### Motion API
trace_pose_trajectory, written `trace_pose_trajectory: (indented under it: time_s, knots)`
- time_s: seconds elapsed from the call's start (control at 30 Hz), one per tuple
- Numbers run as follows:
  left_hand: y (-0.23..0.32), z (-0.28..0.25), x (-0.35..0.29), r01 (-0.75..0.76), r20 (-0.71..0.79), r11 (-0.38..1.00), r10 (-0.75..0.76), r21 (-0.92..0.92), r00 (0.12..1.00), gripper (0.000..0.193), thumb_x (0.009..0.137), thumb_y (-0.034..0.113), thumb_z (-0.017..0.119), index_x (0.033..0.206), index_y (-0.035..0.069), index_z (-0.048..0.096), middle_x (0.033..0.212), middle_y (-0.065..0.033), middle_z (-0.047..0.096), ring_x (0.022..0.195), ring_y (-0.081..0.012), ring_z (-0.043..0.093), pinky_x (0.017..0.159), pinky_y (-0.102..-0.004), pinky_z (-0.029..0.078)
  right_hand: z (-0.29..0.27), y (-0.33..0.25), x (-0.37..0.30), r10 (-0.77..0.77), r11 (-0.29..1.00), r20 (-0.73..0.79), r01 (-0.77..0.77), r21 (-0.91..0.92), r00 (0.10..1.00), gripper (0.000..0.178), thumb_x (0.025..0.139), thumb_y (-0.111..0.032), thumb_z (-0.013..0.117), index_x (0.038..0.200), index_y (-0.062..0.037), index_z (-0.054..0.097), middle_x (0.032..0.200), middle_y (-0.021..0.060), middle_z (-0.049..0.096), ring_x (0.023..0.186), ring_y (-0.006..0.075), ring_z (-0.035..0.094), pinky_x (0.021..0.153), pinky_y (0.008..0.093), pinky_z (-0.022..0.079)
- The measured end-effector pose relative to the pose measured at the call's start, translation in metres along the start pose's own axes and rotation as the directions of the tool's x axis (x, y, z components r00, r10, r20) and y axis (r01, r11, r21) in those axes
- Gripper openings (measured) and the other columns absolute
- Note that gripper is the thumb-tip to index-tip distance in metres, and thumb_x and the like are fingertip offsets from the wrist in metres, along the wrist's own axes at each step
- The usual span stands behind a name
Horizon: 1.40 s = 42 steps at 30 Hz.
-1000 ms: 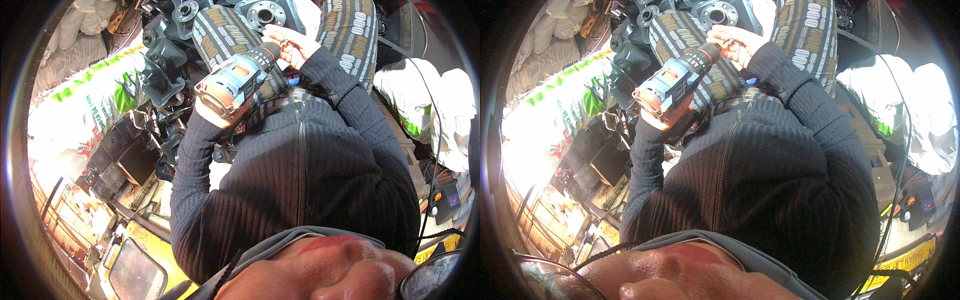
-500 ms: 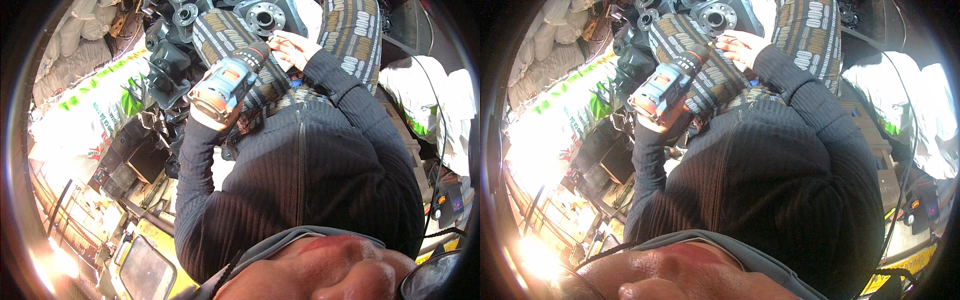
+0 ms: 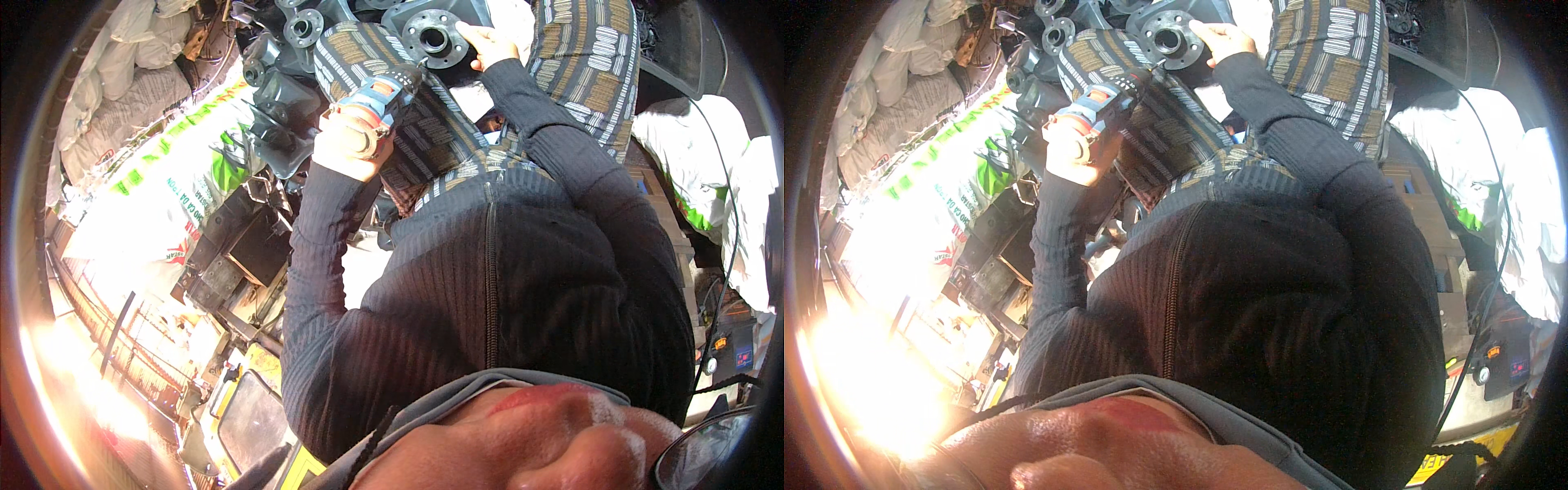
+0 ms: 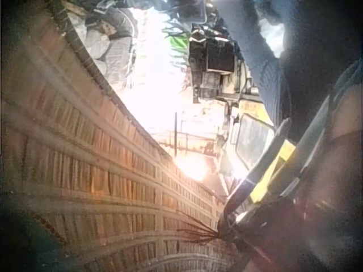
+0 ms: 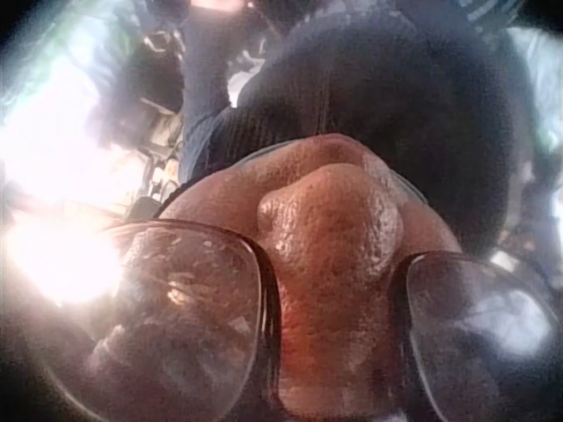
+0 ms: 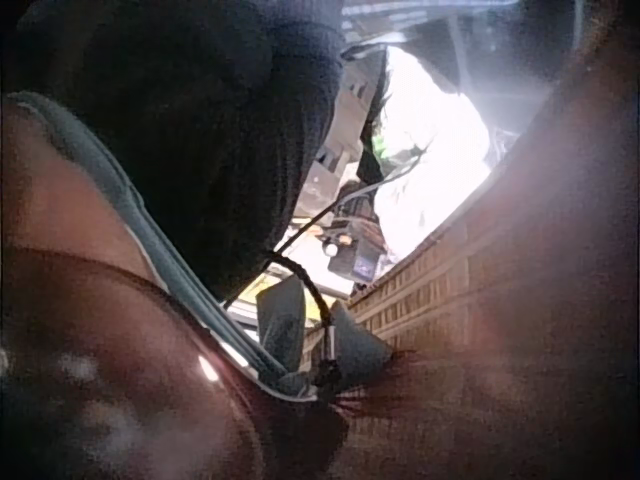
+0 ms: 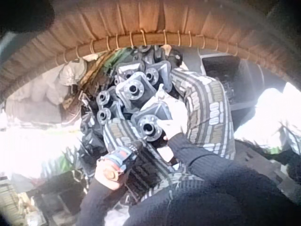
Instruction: The person uses a cordless drill to fasten bolts into metal parts, then brushes the parts with a wire brush. The person repeats this process for several metal parts.
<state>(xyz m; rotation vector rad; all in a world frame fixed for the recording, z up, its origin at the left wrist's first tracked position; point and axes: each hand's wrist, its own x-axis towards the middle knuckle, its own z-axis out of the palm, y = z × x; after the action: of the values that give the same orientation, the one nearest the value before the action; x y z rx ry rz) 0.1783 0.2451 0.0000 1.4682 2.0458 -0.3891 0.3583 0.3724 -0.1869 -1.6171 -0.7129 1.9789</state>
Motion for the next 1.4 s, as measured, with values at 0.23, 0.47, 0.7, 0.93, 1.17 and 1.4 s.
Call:
trace_pose_trajectory:
  time_s: [0.23, 0.47, 0.7, 0.93, 1.17, 1.4]
  knots:
    - [-0.009, -0.016, 0.018, -0.386, -0.049, 0.905, 0.4, 0.178, 0.915, 0.036, 0.071, 0.032, 0.069, 0.1, 0.012, 0.062, 0.099, -0.0099, 0.063, 0.095, -0.0288, 0.059, 0.091, -0.0391, 0.041, 0.003, 0.0, -0.002, 0.084, 0.992, 0.051, -0.079, -0.099, 0.995, 0.042, 0.074, -0.042, 0.071, 0.087, -0.0032, 0.062, 0.061, -0.0022, 0.051, 0.044, 0.0044, 0.043, 0.042, 0.0189, 0.04]
    - [-0.002, -0.017, 0.024, 0.019, 0.155, 0.8, 0.093, -0.6, 0.983, 0.04, 0.079, 0.031, 0.058, 0.115, 0.015, 0.053, 0.116, -0.0069, 0.055, 0.111, -0.0247, 0.05, 0.095, -0.0416, 0.038, 0.007, -0.008, -0.013, 0.083, 0.996, 0.048, -0.081, -0.039, 0.995, 0.037, 0.077, -0.043, 0.069, 0.073, -0.0077, 0.057, 0.063, -0.0039, 0.052, 0.052, 0.0031, 0.046, 0.049, 0.0186, 0.042]
    - [0.022, -0.021, 0.033, 0.072, 0.199, 0.798, 0.061, -0.599, 0.978, 0.04, 0.076, 0.02, 0.06, 0.114, 0.01, 0.053, 0.111, -0.0086, 0.057, 0.107, -0.0246, 0.053, 0.094, -0.0377, 0.04, 0.014, -0.01, -0.017, 0.096, 0.995, -0.022, -0.095, 0.024, 0.995, 0.03, 0.078, -0.032, 0.071, 0.065, -0.0115, 0.052, 0.062, -0.0068, 0.05, 0.053, 0.0015, 0.044, 0.049, 0.0187, 0.038]
    - [0.027, -0.03, 0.034, -0.131, 0.097, 0.896, 0.189, -0.424, 0.977, 0.039, 0.077, 0.025, 0.062, 0.111, 0.009, 0.055, 0.104, -0.0083, 0.061, 0.1, -0.0243, 0.057, 0.086, -0.0364, 0.046, 0.014, -0.004, -0.014, -0.012, 0.985, -0.007, 0.013, 0.174, 1.0, 0.035, 0.074, -0.032, 0.074, 0.064, -0.0049, 0.056, 0.058, -0.0057, 0.052, 0.051, 0.0022, 0.041, 0.047, 0.0209, 0.035]
    - [0.027, -0.011, 0.014, -0.442, -0.156, 0.887, 0.46, 0.134, 0.874, 0.041, 0.077, 0.027, 0.064, 0.111, 0.009, 0.054, 0.099, -0.01, 0.064, 0.093, -0.0249, 0.062, 0.08, -0.0348, 0.051, 0.007, 0.021, 0.019, -0.23, 0.973, 0.016, 0.23, -0.023, 0.973, 0.039, 0.071, -0.037, 0.076, 0.061, -0.0055, 0.055, 0.052, -0.005, 0.044, 0.047, 0.0047, 0.036, 0.044, 0.0225, 0.03]
    - [0.046, 0.056, -0.074, -0.165, 0.031, 0.956, 0.178, -0.241, 0.984, 0.068, 0.067, 0.025, 0.069, 0.127, 0.012, 0.04, 0.107, -0.017, 0.054, 0.097, -0.0334, 0.057, 0.081, -0.0392, 0.048, -0.023, 0.007, 0.042, -0.432, 0.847, 0.233, 0.481, -0.228, 0.871, 0.024, 0.073, -0.025, 0.073, 0.095, -0.0151, 0.068, 0.077, -0.0001, 0.056, 0.055, 0.0121, 0.051, 0.041, 0.0276, 0.041]
